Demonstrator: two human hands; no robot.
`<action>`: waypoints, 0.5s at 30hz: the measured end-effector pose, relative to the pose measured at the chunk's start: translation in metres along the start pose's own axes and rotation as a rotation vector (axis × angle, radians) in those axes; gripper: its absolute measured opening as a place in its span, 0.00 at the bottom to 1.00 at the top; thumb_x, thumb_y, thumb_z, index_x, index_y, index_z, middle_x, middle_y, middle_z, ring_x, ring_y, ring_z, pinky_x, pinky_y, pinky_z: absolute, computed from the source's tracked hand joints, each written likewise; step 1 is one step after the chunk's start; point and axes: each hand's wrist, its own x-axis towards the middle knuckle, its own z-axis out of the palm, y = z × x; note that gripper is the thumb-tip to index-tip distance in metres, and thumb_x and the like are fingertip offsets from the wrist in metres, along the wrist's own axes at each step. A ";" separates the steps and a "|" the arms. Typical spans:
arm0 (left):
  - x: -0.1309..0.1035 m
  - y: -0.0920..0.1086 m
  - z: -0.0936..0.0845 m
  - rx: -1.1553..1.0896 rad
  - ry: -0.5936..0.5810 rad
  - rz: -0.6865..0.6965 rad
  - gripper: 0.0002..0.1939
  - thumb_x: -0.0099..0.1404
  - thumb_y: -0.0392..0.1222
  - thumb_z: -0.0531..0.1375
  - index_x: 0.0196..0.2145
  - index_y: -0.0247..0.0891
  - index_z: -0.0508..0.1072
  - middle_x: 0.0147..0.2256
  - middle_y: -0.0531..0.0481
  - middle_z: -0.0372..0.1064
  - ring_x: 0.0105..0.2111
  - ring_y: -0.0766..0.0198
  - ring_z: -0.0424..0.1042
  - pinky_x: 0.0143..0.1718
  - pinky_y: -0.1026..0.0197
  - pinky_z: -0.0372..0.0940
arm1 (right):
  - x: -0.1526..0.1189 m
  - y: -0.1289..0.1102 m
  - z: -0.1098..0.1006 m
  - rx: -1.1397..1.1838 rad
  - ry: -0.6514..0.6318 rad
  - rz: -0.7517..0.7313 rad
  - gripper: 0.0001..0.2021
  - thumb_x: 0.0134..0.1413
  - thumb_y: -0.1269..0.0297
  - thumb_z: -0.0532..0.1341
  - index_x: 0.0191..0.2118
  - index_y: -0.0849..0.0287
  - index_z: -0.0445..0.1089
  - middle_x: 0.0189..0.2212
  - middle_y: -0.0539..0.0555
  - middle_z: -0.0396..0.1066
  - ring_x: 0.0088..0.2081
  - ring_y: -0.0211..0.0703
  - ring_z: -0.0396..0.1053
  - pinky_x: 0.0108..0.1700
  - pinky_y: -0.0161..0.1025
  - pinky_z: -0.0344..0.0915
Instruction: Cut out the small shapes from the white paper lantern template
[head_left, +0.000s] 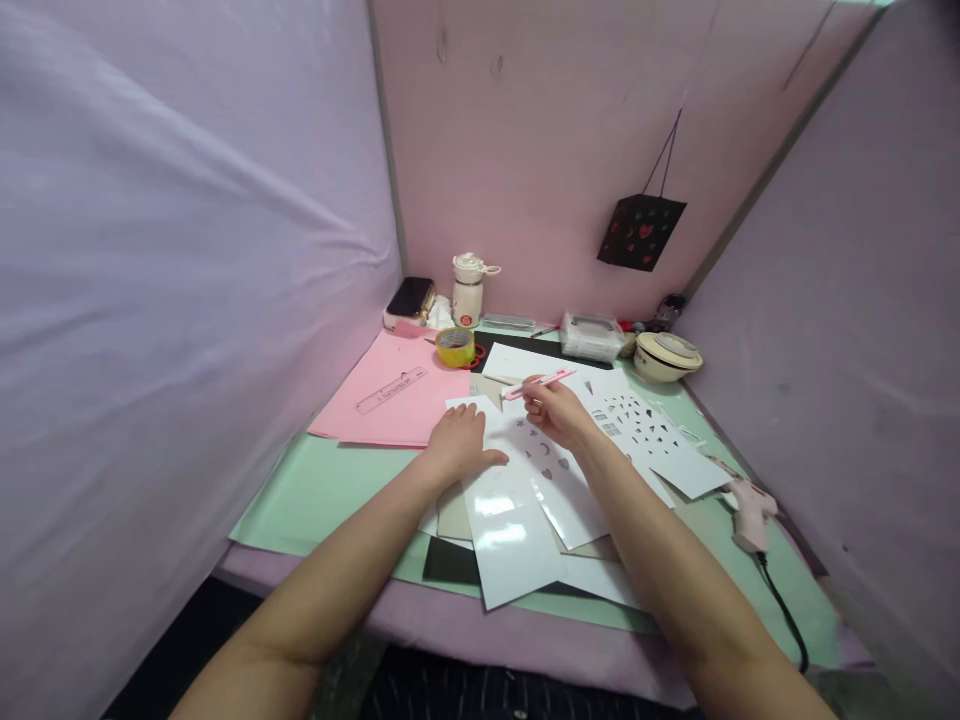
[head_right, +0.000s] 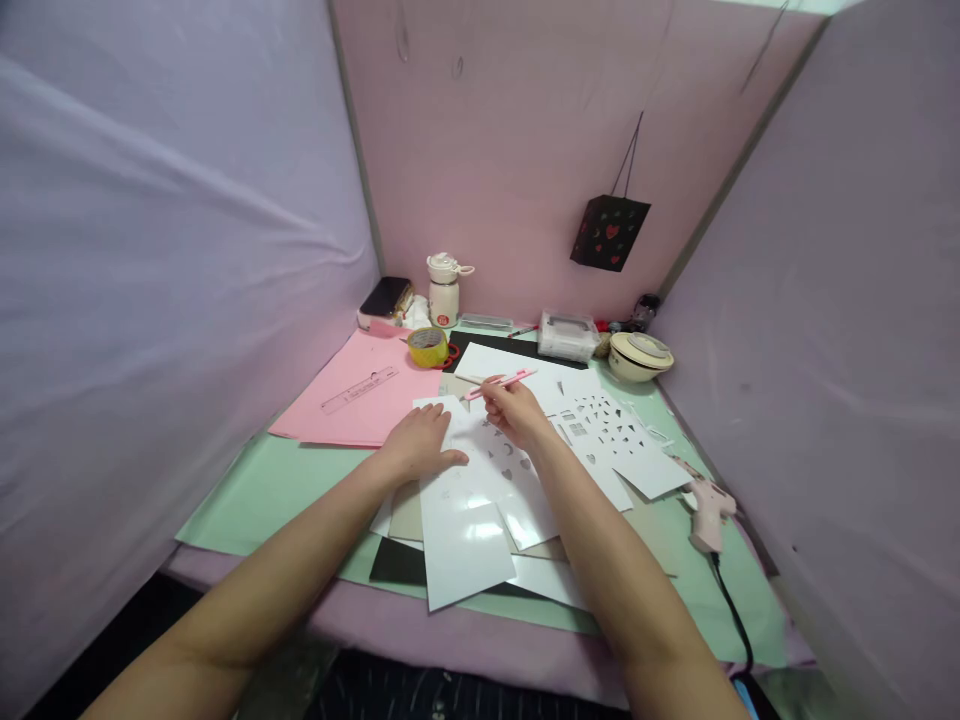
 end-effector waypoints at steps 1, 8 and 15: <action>0.002 0.001 0.001 -0.007 0.028 -0.014 0.36 0.62 0.65 0.57 0.53 0.29 0.70 0.57 0.30 0.65 0.60 0.40 0.61 0.60 0.45 0.55 | 0.005 0.004 0.002 -0.050 0.003 -0.024 0.16 0.40 0.60 0.70 0.30 0.57 0.62 0.20 0.44 0.61 0.19 0.29 0.50 0.20 0.30 0.46; 0.006 -0.009 0.013 -0.077 -0.008 -0.065 0.47 0.63 0.68 0.55 0.68 0.33 0.51 0.70 0.36 0.38 0.70 0.44 0.36 0.67 0.39 0.36 | 0.018 0.036 0.004 -0.422 0.070 -0.187 0.11 0.48 0.56 0.64 0.33 0.58 0.68 0.19 0.46 0.64 0.21 0.35 0.58 0.23 0.33 0.54; 0.010 -0.014 0.008 -0.058 -0.063 -0.057 0.45 0.64 0.65 0.55 0.68 0.33 0.52 0.70 0.38 0.38 0.70 0.44 0.35 0.66 0.36 0.32 | -0.001 0.012 -0.006 -0.415 -0.024 -0.279 0.19 0.60 0.49 0.57 0.49 0.57 0.68 0.28 0.52 0.73 0.28 0.40 0.70 0.31 0.37 0.66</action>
